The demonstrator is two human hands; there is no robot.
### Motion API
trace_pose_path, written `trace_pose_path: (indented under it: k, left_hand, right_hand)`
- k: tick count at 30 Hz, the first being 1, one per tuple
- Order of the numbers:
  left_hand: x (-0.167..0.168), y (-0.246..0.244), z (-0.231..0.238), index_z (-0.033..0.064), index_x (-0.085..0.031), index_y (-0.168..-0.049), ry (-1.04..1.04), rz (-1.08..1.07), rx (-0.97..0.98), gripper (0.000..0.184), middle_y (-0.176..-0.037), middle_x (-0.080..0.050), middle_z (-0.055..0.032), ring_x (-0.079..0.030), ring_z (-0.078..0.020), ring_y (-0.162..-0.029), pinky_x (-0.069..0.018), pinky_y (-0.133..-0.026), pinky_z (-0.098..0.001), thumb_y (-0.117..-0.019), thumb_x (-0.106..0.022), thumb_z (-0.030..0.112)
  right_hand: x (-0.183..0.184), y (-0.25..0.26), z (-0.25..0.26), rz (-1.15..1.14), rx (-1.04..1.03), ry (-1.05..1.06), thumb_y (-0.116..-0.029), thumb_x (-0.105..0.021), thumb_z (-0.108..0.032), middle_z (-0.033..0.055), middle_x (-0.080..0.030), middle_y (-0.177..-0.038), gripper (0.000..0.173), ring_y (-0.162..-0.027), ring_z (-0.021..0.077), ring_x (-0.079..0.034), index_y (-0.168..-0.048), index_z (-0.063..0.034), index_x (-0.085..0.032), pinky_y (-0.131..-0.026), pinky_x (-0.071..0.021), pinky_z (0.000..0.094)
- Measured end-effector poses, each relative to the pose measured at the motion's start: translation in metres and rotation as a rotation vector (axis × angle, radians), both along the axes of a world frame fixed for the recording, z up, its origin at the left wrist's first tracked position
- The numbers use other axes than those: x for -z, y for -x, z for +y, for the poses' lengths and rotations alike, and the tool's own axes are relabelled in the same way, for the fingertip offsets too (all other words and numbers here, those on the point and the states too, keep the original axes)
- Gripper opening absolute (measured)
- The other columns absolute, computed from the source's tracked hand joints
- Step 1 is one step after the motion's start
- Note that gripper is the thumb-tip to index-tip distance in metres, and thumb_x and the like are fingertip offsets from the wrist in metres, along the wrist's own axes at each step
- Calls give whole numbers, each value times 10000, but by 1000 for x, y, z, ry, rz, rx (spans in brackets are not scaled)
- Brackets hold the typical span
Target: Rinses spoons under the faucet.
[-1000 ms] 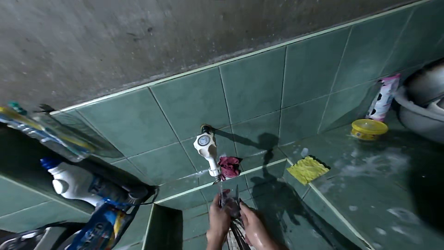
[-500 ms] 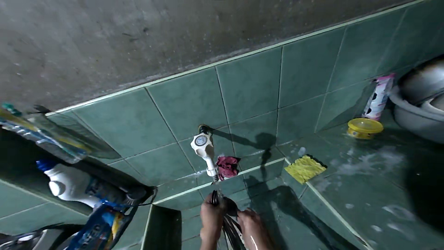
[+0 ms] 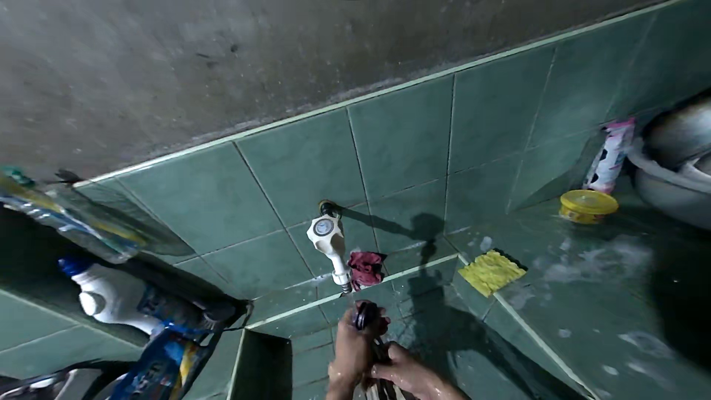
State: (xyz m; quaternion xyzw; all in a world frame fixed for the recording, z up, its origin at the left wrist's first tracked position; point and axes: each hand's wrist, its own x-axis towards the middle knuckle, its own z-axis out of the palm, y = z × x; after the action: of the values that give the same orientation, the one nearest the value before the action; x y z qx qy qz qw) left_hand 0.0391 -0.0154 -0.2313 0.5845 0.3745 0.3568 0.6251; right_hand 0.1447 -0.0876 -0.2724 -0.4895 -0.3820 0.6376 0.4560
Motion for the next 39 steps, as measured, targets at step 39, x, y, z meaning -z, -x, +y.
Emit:
trace_pose_path:
  k: [39]
  left_hand:
    - [-24,-12,10,-49,-659,-1234,-266,938,-51,379,-1113,-712,-241,-690,-366,-1084,-506,-995,-506,-1045,-588,272]
  right_hand:
    - [0,16,7,280,554,67,-1024,-513,14,37,-662,-763,75,-605,99,-635,-1079,12,-565,-578,-558,251]
